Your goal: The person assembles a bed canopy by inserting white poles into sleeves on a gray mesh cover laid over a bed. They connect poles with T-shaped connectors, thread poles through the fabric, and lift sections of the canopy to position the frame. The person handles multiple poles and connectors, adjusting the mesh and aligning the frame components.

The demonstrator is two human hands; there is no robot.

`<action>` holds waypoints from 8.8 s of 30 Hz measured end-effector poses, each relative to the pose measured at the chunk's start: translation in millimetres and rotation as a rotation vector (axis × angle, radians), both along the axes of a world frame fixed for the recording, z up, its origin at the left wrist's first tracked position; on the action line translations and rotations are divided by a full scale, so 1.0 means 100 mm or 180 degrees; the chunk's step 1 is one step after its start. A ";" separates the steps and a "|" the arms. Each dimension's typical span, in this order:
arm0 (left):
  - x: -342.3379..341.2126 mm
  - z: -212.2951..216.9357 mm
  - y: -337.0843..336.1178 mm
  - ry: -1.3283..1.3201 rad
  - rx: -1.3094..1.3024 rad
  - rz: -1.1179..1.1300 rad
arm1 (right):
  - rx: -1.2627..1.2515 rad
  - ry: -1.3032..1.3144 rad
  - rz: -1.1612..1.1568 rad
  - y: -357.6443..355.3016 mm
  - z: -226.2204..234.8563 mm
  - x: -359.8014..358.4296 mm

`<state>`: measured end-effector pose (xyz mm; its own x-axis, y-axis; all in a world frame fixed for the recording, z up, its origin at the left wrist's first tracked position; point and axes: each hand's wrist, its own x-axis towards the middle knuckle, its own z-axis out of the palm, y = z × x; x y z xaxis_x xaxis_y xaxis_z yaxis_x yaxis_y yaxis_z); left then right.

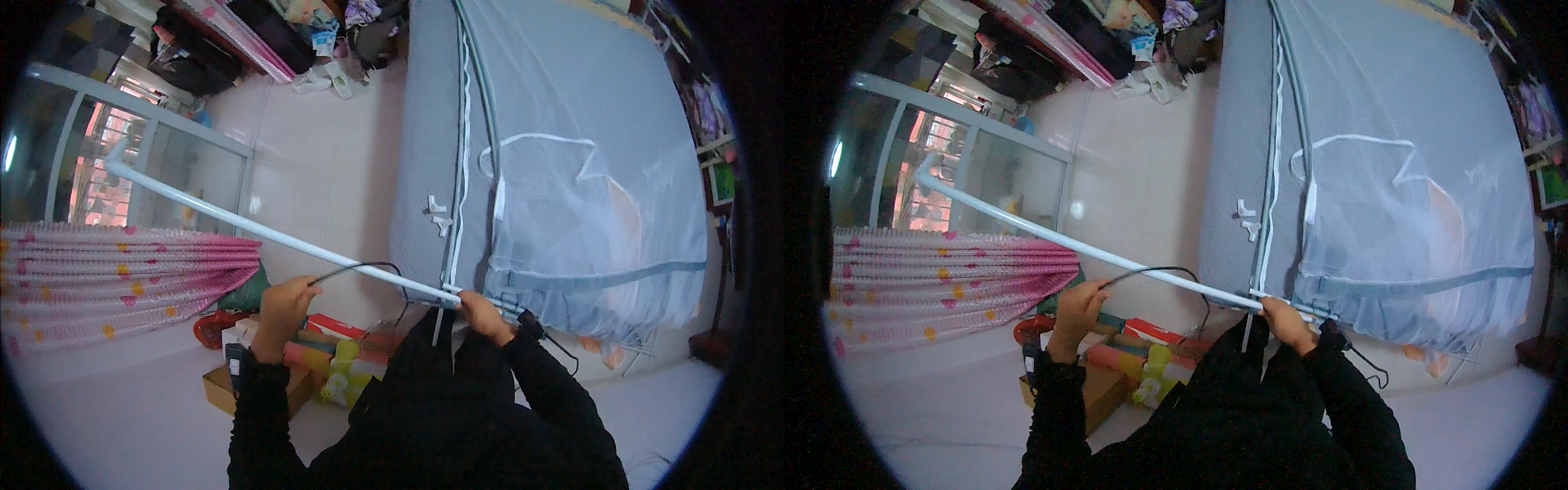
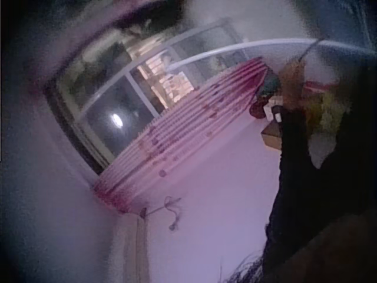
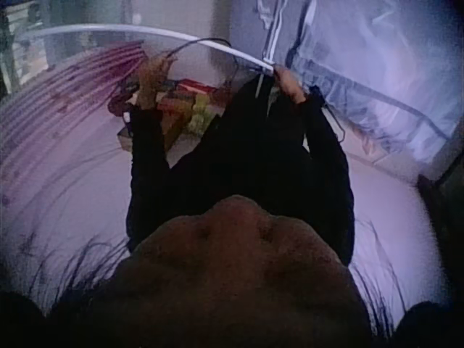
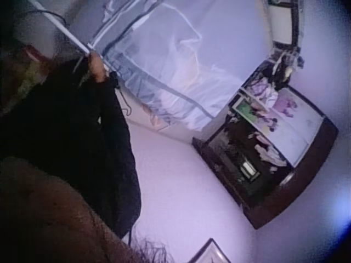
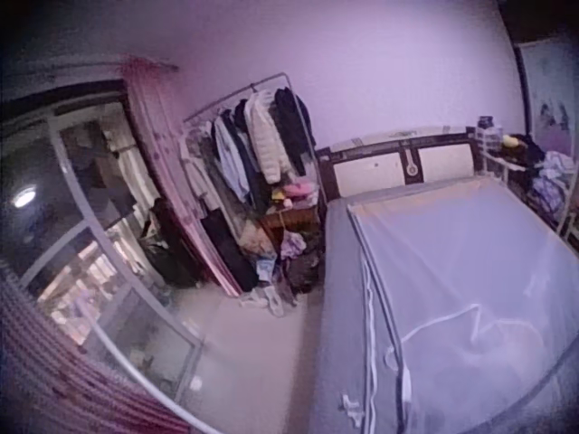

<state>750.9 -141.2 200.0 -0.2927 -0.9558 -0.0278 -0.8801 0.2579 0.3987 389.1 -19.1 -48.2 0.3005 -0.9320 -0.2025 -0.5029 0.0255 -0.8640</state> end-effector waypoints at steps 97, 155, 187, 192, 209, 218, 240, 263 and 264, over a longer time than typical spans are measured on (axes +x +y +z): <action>-2.11 -1.87 -0.07 0.3202 0.3965 -0.0241 | 0.0066 -0.0829 -0.0890 0.10 1.55 -0.43; -4.07 1.38 -1.02 0.4546 0.1568 -0.1605 | -0.0404 0.0194 -0.2677 1.56 0.83 -0.86; -4.22 -2.76 1.04 -0.0869 0.2215 -0.2811 | 0.1202 -0.2753 -0.8244 3.94 -0.49 -1.92; -4.28 -2.88 1.09 -0.0993 0.2472 -0.2613 | 0.1426 -0.2928 -0.8049 4.11 -1.03 -2.23; -3.85 -3.16 1.14 -0.0546 0.2306 -0.2026 | 0.3828 -0.1653 -0.6912 4.74 -2.05 -2.32; -3.13 -3.46 0.98 -0.0112 0.2593 -0.0800 | 0.2850 -0.1143 -0.5589 4.33 -1.76 -2.09; -2.92 -2.98 0.56 -0.0765 0.1231 -0.2138 | 0.1885 -0.0564 -0.2616 1.93 -1.15 -0.98; -2.47 -1.42 -0.44 -0.1751 -0.0093 -0.2183 | 0.1396 -0.5327 -0.6466 0.70 -0.36 -1.84; -2.35 -1.46 -0.51 -0.1841 -0.0060 -0.2113 | 0.1330 -0.5497 -0.6530 0.72 -0.44 -1.92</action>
<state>516.2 -191.8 54.2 -0.7330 -0.5950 -0.3297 -0.6087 0.7901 -0.0727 197.6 53.0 -91.8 -0.2792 -0.1961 -0.9400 0.8581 -0.4903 -0.1526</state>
